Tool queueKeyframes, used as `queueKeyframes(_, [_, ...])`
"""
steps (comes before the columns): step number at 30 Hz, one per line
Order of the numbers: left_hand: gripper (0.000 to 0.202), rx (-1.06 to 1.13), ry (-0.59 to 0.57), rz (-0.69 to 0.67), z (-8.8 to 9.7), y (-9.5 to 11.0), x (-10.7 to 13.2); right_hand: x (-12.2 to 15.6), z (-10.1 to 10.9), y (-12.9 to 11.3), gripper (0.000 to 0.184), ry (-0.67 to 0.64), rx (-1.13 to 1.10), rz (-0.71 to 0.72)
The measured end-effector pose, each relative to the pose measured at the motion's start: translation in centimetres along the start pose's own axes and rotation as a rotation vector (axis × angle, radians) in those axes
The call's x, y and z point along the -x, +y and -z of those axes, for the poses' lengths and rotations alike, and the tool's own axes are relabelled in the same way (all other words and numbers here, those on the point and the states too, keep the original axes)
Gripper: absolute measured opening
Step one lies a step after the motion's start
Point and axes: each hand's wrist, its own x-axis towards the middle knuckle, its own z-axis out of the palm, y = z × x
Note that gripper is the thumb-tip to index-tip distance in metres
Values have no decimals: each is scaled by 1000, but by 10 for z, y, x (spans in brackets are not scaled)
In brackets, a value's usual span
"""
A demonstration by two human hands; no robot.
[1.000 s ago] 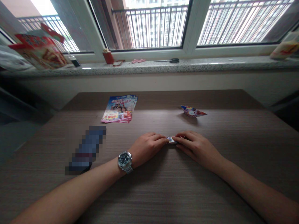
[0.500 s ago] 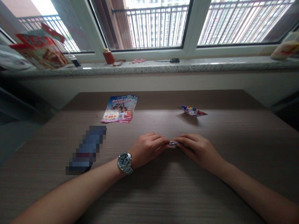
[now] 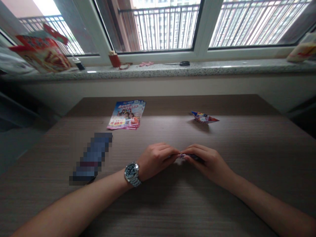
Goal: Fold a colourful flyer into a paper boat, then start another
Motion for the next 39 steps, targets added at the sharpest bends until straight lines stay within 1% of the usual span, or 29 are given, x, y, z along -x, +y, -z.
queueKeyframes(10, [12,30,-6,24,-1,1,0,0,3,-5,15,-11,-28,-6])
queueKeyframes(18, [12,82,8,104,-3,-3,2,-1,6,0,15,9,-31,-40])
queueKeyframes(23, [12,63,14,116,-4,-4,3,0,6,2,15,0,-42,-44])
queueKeyframes(32, [11,59,24,90,-2,-4,2,0,5,1,14,-3,-42,-38])
queueKeyframes(39, [7,22,-35,16,-2,-2,-2,0,4,-2,13,-14,-46,-34])
